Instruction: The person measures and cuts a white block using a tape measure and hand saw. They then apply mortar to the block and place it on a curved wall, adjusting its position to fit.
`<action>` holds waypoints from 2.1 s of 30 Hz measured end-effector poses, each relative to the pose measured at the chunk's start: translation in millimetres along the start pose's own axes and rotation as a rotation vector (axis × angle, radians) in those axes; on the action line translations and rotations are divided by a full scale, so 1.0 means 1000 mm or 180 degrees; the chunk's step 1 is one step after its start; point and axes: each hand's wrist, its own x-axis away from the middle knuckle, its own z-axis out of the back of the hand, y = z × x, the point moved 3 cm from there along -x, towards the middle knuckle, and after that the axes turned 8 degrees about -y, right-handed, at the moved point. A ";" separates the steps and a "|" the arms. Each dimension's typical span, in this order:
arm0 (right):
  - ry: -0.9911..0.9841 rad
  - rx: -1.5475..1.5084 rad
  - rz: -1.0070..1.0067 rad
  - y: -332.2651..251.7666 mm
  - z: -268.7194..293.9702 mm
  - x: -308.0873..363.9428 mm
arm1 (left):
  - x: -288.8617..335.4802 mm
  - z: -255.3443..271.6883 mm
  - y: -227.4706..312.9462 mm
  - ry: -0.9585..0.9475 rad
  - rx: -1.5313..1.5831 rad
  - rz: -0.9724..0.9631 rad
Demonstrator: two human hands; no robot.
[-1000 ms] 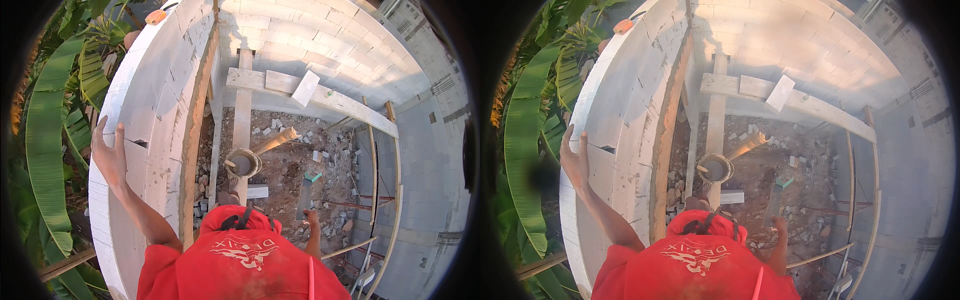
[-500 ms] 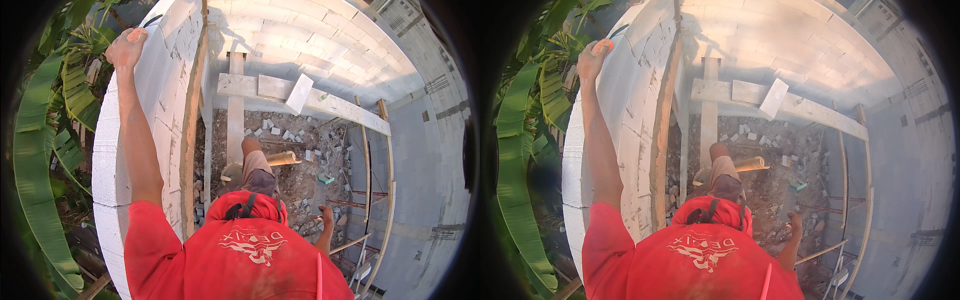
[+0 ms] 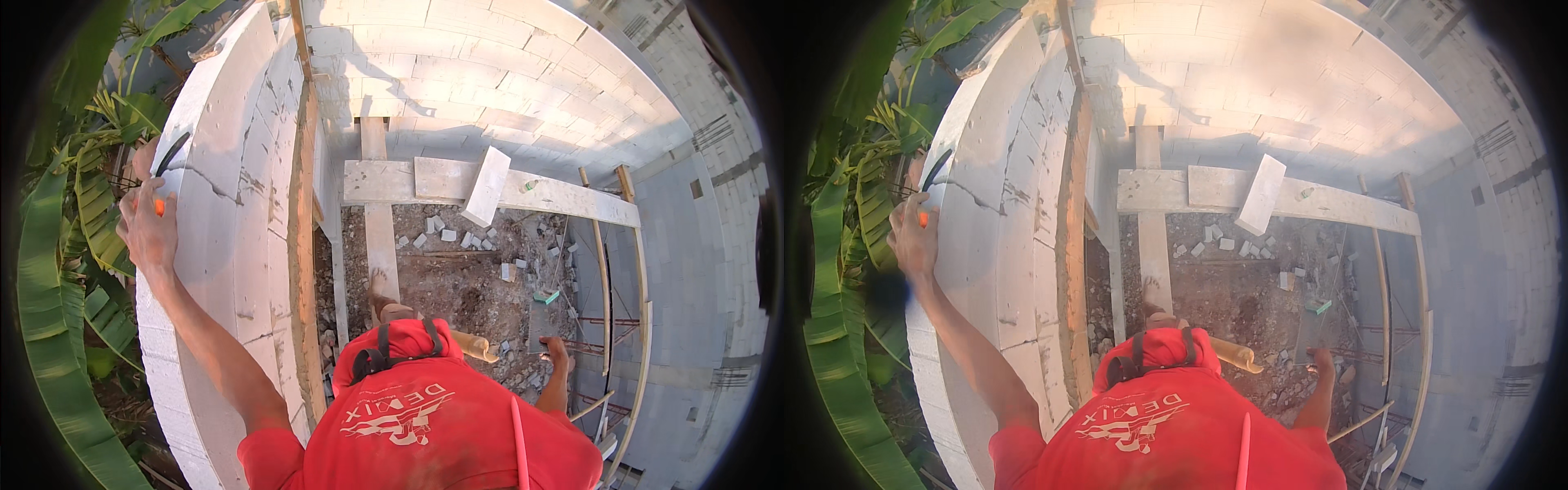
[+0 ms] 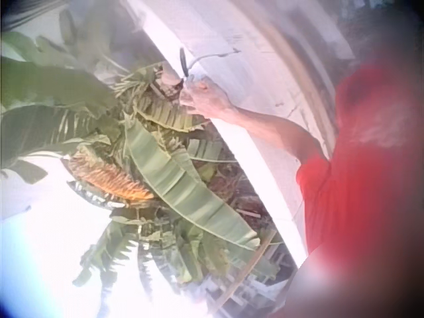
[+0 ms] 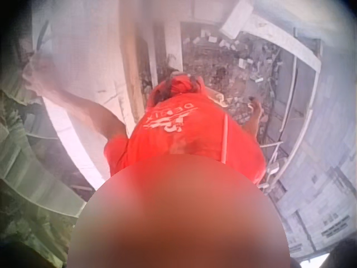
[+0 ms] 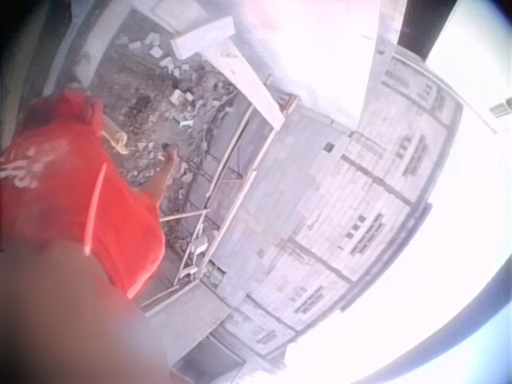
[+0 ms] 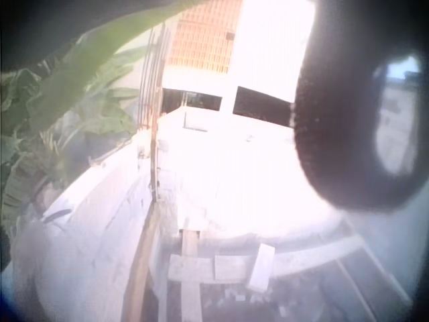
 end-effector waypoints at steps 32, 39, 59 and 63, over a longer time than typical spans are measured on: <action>0.0522 0.1607 0.3231 -0.615 -0.301 0.008 | -0.314 -0.398 0.614 -0.4716 0.3257 -0.1647; 0.1529 0.1899 0.3166 -0.671 -0.353 0.011 | -0.263 -0.393 0.842 -0.4010 0.1727 -0.5135; 0.3545 0.0046 0.0584 -0.630 -0.387 -0.018 | -0.148 -0.393 0.935 -0.2572 0.2597 -0.8813; 0.3924 -0.1379 0.1412 -0.679 -0.362 0.001 | -0.111 -0.387 0.884 -0.1991 0.1776 -0.9254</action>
